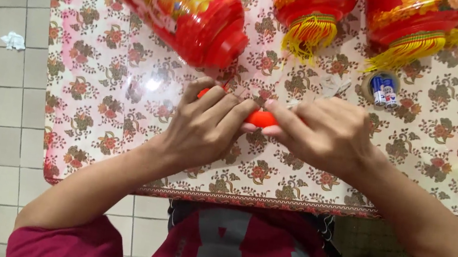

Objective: Assembling decorative plastic lanterns by fitting together various components and handles on a table.

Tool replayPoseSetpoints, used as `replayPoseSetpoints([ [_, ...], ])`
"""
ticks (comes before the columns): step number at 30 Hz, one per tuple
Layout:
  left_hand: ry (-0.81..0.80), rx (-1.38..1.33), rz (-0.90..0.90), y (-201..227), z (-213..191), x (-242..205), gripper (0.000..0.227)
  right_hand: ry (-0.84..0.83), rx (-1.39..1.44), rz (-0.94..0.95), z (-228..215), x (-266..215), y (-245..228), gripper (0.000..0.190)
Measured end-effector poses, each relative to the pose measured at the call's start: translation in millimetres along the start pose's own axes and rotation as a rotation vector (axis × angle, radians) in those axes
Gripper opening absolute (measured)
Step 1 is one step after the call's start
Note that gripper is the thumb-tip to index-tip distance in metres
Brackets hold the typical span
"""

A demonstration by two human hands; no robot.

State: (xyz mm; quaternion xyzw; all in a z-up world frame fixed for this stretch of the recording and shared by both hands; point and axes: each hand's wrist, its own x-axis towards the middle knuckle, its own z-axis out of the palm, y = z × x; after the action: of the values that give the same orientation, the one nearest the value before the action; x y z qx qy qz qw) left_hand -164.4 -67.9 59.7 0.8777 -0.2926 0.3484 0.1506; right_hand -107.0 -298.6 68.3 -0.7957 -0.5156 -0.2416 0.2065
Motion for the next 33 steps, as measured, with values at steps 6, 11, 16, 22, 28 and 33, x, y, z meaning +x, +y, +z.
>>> replayPoseSetpoints([
  [6, 0.006, -0.09, -0.049, -2, 3, -4, 0.031, -0.014, -0.014, 0.003, -6, -1, -8, 0.032],
  [11, 0.122, -0.148, -0.001, 3, 1, 0, 0.02, -0.168, 0.47, 0.357, -11, 14, -9, 0.043],
  [16, 0.028, -0.096, -0.033, 1, 9, -6, 0.028, -0.36, 0.372, 0.353, -5, 7, 0, 0.034],
  [22, -0.067, -0.089, -0.061, -12, 17, -19, 0.034, -0.142, 0.034, 0.184, -1, 5, -7, 0.029],
  [28, -0.021, -0.145, -0.083, -3, 13, -11, 0.025, -0.421, 0.342, 0.387, -11, 15, -10, 0.05],
  [33, -0.028, -0.145, -0.086, -3, 6, -7, 0.027, -0.349, 0.303, 0.328, 2, 5, -5, 0.04],
])
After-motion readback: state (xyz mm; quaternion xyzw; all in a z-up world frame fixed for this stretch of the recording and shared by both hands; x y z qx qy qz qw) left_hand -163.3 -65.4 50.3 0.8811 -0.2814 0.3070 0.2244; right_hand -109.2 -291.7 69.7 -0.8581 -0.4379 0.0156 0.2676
